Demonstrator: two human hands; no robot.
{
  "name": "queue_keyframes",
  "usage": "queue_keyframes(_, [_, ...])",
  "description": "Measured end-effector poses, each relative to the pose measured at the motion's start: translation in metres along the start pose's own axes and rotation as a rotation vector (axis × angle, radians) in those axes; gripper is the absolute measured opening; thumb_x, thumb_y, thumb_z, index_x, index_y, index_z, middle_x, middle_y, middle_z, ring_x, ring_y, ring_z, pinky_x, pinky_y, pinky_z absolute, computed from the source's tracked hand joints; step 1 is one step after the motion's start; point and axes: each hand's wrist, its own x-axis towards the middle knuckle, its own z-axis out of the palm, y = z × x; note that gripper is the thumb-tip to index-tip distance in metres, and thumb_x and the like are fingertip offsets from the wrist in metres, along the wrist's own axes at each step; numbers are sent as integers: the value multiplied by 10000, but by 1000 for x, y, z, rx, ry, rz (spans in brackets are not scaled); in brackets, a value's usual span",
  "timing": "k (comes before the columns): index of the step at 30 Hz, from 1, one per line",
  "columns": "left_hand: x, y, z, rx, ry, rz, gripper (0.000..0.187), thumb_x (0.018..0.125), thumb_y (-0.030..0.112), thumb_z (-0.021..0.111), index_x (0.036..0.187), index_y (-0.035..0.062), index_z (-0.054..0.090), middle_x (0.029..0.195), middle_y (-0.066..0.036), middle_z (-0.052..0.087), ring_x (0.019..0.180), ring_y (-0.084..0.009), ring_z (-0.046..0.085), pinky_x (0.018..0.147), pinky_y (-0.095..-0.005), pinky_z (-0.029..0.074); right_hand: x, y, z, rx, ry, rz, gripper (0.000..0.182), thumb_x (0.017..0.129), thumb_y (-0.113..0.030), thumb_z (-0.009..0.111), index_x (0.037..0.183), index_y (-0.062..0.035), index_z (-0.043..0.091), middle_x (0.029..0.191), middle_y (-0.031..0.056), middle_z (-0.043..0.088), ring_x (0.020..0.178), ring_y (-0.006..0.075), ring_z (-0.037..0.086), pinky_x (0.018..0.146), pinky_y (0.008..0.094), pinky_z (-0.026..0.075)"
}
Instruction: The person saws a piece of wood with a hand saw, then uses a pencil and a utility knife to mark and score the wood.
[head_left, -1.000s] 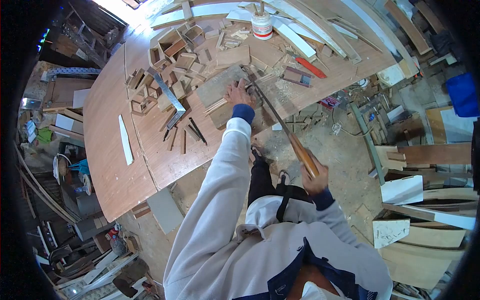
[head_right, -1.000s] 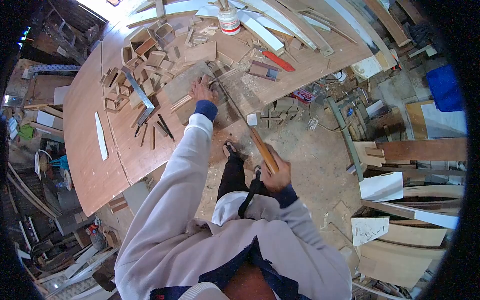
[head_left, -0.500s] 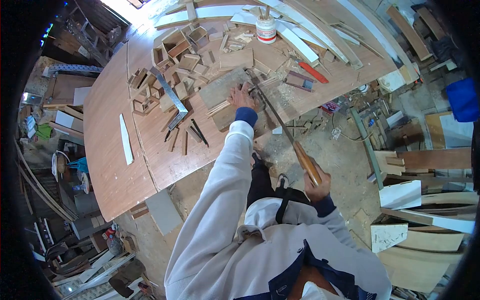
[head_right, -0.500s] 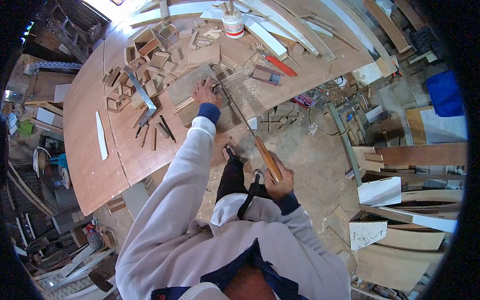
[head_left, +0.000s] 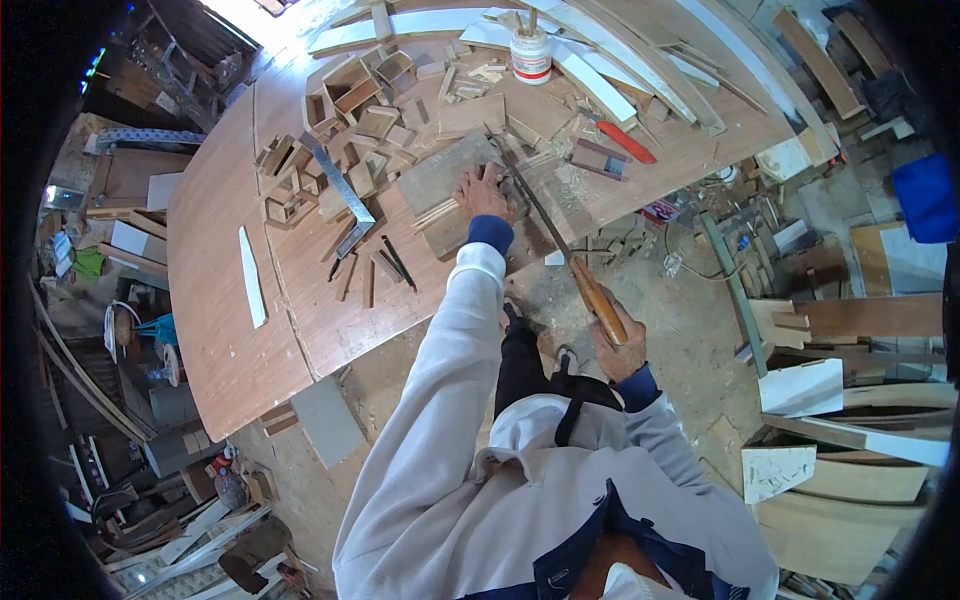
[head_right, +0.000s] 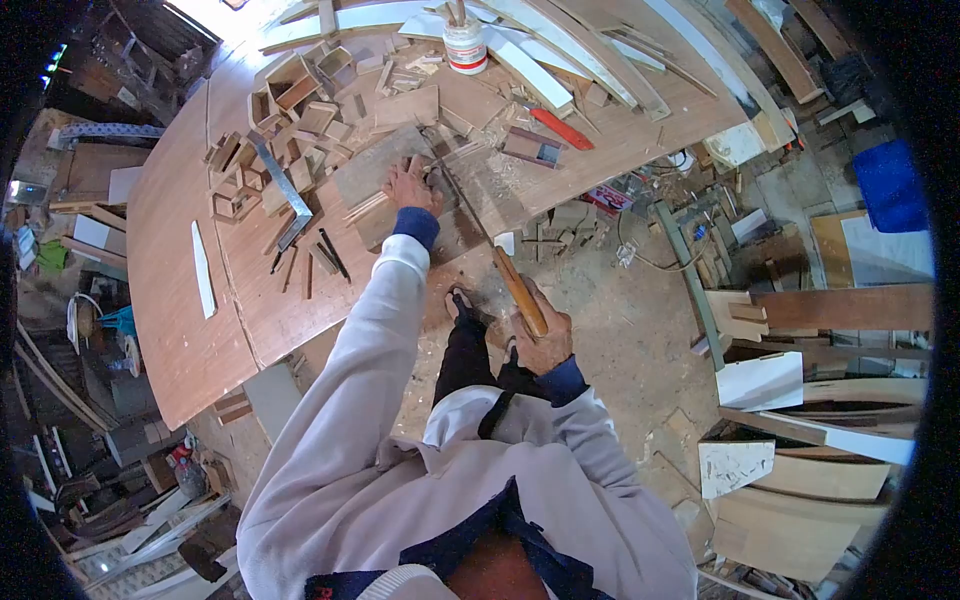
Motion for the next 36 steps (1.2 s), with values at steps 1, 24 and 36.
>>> queue_keyframes(1, [1, 2, -4, -34, -109, -44, 761, 524, 161, 661, 1263, 164, 482, 1389, -180, 345, 1279, -407, 291, 1008, -609, 169, 0, -1, 0, 25, 9, -12, 448, 786, 14, 603, 1226, 20, 517, 1035, 176, 649, 940, 190, 645, 806, 277, 485])
queue_keyframes(24, [-3, 27, -23, 91, -7, -13, 465, 627, 38, 650, 1060, 145, 516, 1168, -121, 476, 1134, -325, 410, 907, -463, 323, -47, 3, -34, -105, 17, -158, 510, 743, 13, 579, 1246, 3, 492, 1049, 208, 630, 821, 271, 681, 687, 289, 522])
queue_keyframes(36, [4, 25, -17, 152, -72, -26, 484, 616, 34, 660, 1056, 105, 472, 1176, -122, 453, 1157, -323, 400, 912, -480, 311, 11, -5, -5, -68, -10, -13, 458, 768, -29, 566, 1221, 11, 513, 914, 221, 634, 684, 244, 670, 624, 292, 512])
